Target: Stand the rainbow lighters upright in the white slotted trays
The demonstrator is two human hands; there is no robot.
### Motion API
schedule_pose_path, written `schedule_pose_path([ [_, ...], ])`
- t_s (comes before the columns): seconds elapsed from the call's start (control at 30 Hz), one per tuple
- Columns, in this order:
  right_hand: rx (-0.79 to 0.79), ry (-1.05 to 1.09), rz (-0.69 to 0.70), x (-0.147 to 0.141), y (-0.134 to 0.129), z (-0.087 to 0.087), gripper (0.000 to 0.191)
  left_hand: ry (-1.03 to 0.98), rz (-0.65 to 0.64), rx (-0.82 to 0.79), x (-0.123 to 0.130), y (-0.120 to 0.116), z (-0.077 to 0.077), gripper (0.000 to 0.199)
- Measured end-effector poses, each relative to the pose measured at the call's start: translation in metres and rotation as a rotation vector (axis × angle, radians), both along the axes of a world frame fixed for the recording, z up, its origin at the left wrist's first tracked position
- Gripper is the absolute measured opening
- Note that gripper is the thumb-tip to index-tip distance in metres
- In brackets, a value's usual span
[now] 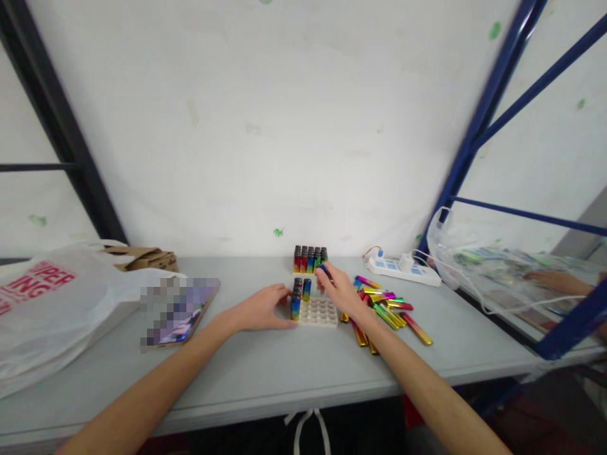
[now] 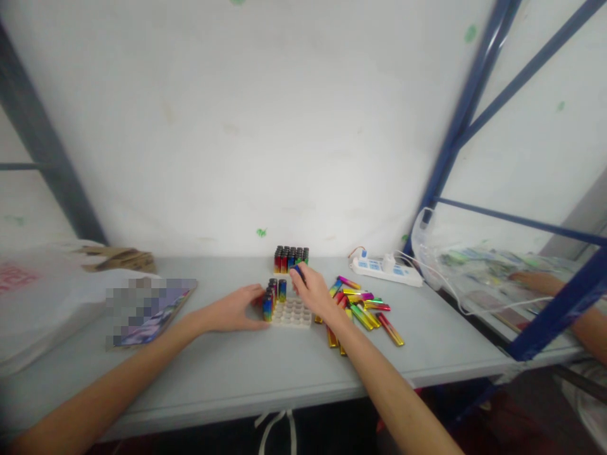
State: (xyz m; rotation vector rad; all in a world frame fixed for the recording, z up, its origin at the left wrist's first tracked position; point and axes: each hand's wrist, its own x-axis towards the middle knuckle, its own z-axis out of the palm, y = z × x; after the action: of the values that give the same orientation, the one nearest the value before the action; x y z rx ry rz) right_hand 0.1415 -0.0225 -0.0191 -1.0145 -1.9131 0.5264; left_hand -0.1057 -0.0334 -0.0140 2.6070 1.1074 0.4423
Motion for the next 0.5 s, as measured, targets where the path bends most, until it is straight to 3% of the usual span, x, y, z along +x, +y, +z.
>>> schedule_pose_path([
  [0.13, 0.157, -0.166, -0.023, 0.005, -0.005, 0.009, 0.043, 0.004, -0.001, 0.001, 0.001, -0.001, 0.002, 0.051],
  [0.4, -0.126, -0.090, 0.171, 0.012, -0.012, 0.010, 0.038, 0.006, -0.017, -0.008, 0.001, -0.002, 0.004, 0.051],
  [0.5, -0.128, -0.156, 0.190, 0.009, -0.009, 0.004, 0.038, 0.002, -0.009, -0.010, 0.002, -0.002, 0.004, 0.051],
])
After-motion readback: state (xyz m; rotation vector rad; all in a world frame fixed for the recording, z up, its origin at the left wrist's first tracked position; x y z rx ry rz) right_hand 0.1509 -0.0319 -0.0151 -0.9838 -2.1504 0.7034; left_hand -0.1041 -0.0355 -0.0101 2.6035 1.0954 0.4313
